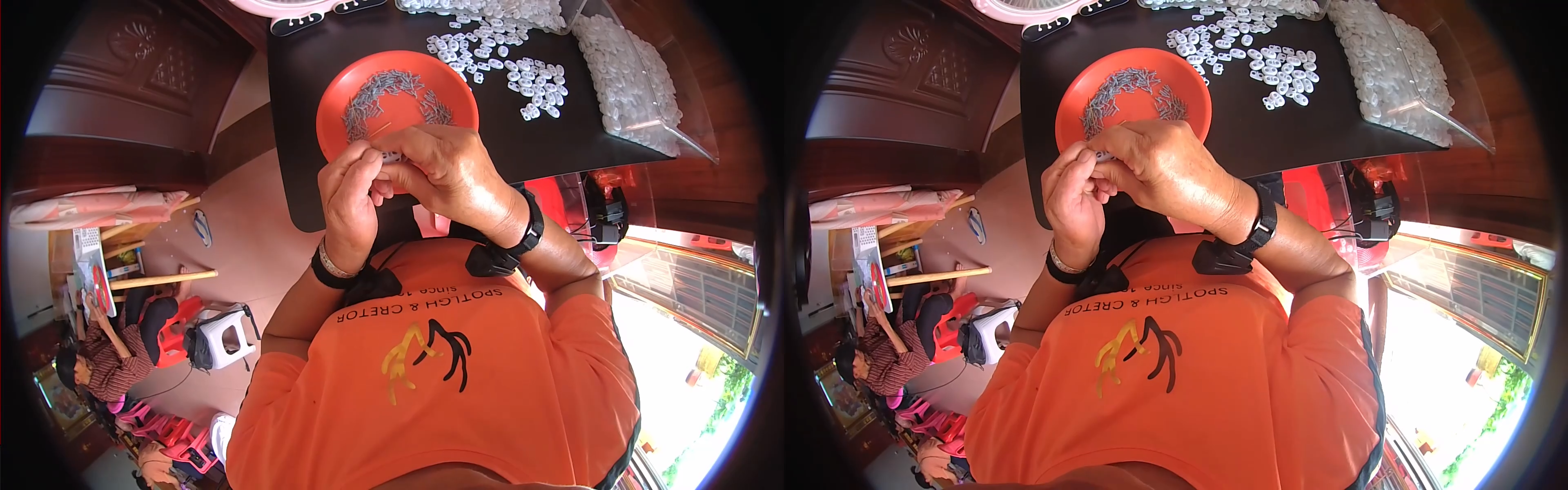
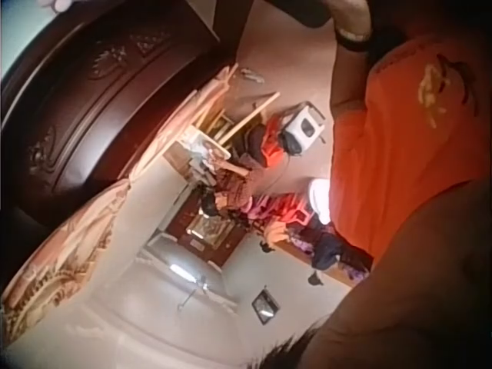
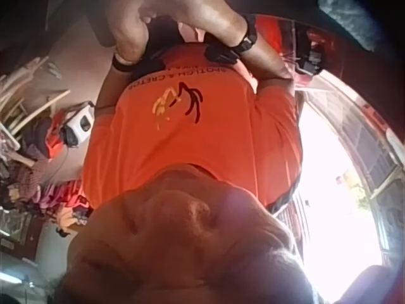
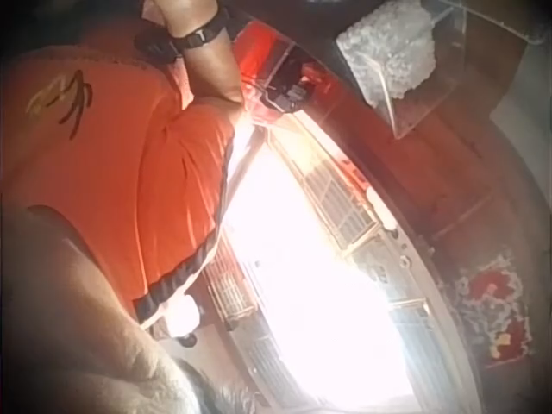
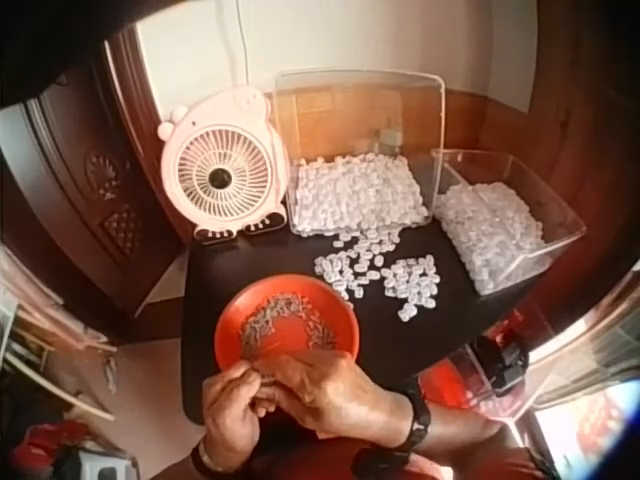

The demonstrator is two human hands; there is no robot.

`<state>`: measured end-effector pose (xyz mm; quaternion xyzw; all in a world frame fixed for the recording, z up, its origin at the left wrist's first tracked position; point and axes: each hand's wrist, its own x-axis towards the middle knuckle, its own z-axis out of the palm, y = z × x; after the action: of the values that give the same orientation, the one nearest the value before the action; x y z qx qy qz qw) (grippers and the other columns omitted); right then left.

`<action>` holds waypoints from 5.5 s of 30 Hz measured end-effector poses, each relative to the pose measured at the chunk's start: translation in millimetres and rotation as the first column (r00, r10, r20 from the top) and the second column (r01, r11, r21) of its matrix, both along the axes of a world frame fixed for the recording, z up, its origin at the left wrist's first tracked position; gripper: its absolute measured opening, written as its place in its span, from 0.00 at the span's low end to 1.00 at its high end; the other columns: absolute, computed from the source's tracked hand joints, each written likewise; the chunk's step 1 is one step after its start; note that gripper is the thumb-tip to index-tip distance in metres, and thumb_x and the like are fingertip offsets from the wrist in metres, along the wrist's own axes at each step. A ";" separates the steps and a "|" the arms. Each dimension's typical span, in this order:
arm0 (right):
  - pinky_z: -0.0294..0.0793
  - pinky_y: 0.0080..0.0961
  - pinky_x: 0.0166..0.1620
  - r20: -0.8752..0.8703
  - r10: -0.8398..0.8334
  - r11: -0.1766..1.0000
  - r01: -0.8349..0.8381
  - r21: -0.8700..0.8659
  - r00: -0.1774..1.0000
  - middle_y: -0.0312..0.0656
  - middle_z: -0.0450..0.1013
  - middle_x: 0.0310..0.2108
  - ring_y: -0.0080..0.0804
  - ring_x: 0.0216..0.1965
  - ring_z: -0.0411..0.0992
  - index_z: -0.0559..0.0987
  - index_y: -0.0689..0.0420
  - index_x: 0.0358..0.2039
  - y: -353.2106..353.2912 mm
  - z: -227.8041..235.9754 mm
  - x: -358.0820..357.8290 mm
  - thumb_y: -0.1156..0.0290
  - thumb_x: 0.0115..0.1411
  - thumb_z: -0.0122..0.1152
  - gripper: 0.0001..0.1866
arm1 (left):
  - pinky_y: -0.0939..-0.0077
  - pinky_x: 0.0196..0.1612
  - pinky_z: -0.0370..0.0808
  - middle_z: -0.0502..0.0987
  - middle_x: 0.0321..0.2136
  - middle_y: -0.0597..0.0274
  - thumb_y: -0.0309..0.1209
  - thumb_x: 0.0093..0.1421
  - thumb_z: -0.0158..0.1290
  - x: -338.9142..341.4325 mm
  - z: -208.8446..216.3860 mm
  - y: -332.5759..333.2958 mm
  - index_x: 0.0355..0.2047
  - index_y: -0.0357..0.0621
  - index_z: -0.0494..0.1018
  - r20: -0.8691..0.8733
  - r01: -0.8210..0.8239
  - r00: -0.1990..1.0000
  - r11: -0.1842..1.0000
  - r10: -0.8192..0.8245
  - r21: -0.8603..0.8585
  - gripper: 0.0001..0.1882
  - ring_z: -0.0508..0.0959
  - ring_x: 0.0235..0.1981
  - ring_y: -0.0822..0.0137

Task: Assembling small white plastic components by manually inserting thin metal pins into them.

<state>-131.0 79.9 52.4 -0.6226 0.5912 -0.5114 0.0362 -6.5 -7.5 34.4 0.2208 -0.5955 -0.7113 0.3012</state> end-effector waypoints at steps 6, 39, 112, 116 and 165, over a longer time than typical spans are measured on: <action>0.76 0.24 0.30 0.289 0.076 0.997 -0.082 0.009 0.954 0.41 0.76 0.27 0.34 0.28 0.77 0.76 0.59 0.35 -0.3 -5.3 1.5 0.72 0.47 0.69 0.15 | 0.84 0.20 0.57 0.64 0.15 0.70 0.34 0.63 0.44 -0.6 -0.7 -0.7 0.23 0.37 0.68 -0.085 -0.020 0.996 0.992 0.009 -0.125 0.15 0.61 0.16 0.81; 0.65 0.11 0.26 0.561 -0.005 0.951 -0.169 0.258 0.828 0.30 0.71 0.23 0.11 0.24 0.66 0.74 0.61 0.26 7.9 5.6 -1.0 0.77 0.54 0.63 0.05 | 0.86 0.22 0.59 0.67 0.18 0.67 0.35 0.63 0.45 1.9 3.9 -6.7 0.26 0.38 0.68 -0.014 0.020 1.000 0.959 -0.025 -0.283 0.13 0.64 0.18 0.80; 0.67 0.13 0.27 0.680 -0.044 0.910 -0.251 0.329 0.731 0.32 0.71 0.21 0.13 0.24 0.67 0.77 0.63 0.29 7.7 -1.2 -6.3 0.71 0.56 0.62 0.08 | 0.84 0.21 0.58 0.64 0.16 0.70 0.34 0.61 0.45 3.9 11.0 -25.8 0.23 0.37 0.67 0.164 0.226 0.967 0.957 -0.197 -0.181 0.14 0.61 0.18 0.81; 0.67 0.10 0.29 0.676 0.008 0.949 -0.219 0.228 0.737 0.31 0.71 0.28 0.13 0.25 0.67 0.74 0.62 0.36 6.7 -5.7 -2.3 0.75 0.54 0.64 0.10 | 0.85 0.21 0.58 0.65 0.17 0.69 0.34 0.62 0.45 3.4 10.2 -24.1 0.23 0.38 0.66 0.083 0.221 0.972 0.975 -0.219 -0.024 0.13 0.61 0.18 0.81; 0.78 0.19 0.39 0.543 0.197 0.976 -0.217 -0.027 0.817 0.39 0.75 0.34 0.26 0.36 0.77 0.76 0.64 0.38 13.7 -1.0 1.5 0.84 0.51 0.63 0.12 | 0.85 0.19 0.56 0.59 0.15 0.71 0.37 0.63 0.44 3.1 10.9 -13.7 0.20 0.40 0.64 0.077 0.218 0.975 0.959 -0.207 -0.179 0.17 0.58 0.16 0.81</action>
<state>-129.5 93.6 51.4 -0.5123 0.4947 -0.6487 0.2683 -3.4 -21.2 45.3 0.1467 -0.6882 -0.6739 0.2252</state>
